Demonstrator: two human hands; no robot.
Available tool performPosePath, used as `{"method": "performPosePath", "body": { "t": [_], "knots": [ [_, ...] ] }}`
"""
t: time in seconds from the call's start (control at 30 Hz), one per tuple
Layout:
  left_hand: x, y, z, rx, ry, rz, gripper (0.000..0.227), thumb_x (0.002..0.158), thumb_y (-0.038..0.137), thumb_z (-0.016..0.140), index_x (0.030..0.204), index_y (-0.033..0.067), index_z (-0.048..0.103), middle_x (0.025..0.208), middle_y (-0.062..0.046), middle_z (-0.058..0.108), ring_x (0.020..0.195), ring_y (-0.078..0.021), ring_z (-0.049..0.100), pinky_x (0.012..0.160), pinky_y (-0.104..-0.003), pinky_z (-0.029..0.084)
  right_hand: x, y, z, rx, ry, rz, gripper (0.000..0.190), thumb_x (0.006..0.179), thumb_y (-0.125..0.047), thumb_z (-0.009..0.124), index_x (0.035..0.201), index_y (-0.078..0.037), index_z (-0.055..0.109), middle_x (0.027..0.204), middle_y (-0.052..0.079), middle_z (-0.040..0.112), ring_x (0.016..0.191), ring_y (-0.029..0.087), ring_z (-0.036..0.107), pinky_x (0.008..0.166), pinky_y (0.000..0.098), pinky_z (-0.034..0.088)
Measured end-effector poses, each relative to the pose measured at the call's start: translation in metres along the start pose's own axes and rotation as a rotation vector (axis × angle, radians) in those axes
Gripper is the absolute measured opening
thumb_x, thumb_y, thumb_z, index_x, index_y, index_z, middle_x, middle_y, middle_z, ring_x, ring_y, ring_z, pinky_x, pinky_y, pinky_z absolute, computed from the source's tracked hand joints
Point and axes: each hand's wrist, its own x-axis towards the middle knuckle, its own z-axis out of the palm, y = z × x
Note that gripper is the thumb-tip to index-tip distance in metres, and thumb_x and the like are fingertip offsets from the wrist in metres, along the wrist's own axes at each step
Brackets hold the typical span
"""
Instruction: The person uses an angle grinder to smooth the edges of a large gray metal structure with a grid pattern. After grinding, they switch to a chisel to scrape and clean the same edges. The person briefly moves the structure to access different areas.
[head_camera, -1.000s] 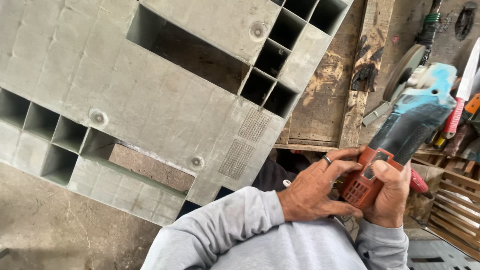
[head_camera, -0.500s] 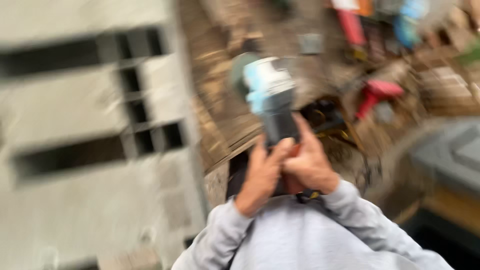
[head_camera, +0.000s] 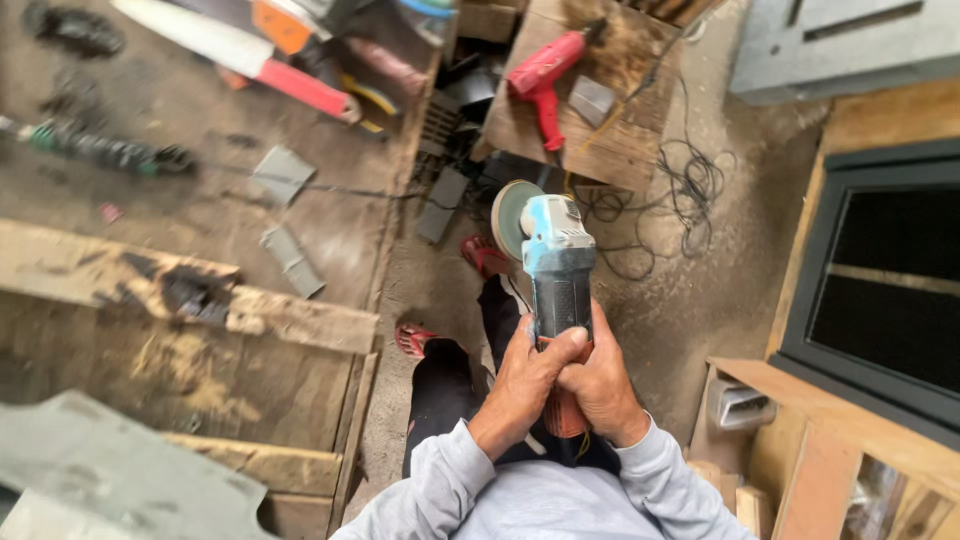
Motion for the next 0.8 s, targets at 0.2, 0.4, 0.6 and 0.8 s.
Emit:
{"method": "performPosePath", "body": {
  "t": [0.2,0.4,0.6,0.8],
  "knots": [
    [0.031,-0.018,0.024,0.223,-0.409,0.055,0.081,0.1,0.041,0.069,0.158,0.0092,0.023,0.143,-0.003,0.05,0.129,-0.0151,0.051,0.106,-0.031,0.043,0.014,-0.013,-0.08,0.154,0.266,0.064,0.046,0.084,-0.013,0.068,0.125,0.002,0.054,0.096,0.014,0.066,0.075,0.021,0.067,0.067,0.0362,0.06],
    [0.035,-0.027,-0.001,1.155,-0.624,0.004,0.041,0.084,0.04,0.079,0.105,0.0055,0.073,0.096,-0.012,0.072,0.098,-0.0302,0.068,0.088,-0.043,0.053,0.003,-0.075,-0.156,0.08,0.425,-0.225,0.045,0.089,-0.015,0.068,0.128,-0.001,0.052,0.101,0.015,0.066,0.077,0.023,0.069,0.07,0.0406,0.063],
    [0.035,-0.055,-0.085,1.408,-0.1,0.564,0.027,0.08,0.024,0.078,0.095,0.0033,0.069,0.115,-0.019,0.066,0.111,-0.0405,0.059,0.097,-0.05,0.047,-0.065,-0.079,-0.246,-0.02,0.449,-0.272,0.042,0.099,-0.01,0.067,0.135,-0.002,0.047,0.103,0.016,0.062,0.086,0.026,0.068,0.079,0.0413,0.062],
    [0.015,-0.094,-0.168,1.599,0.169,0.334,0.023,0.08,0.025,0.076,0.097,0.0114,0.07,0.121,-0.026,0.061,0.108,-0.0448,0.059,0.089,-0.05,0.05,-0.145,-0.019,-0.354,0.262,0.485,-0.025,0.036,0.101,-0.021,0.065,0.127,-0.001,0.05,0.107,0.02,0.065,0.094,0.029,0.071,0.083,0.0436,0.063]
  ]
}}
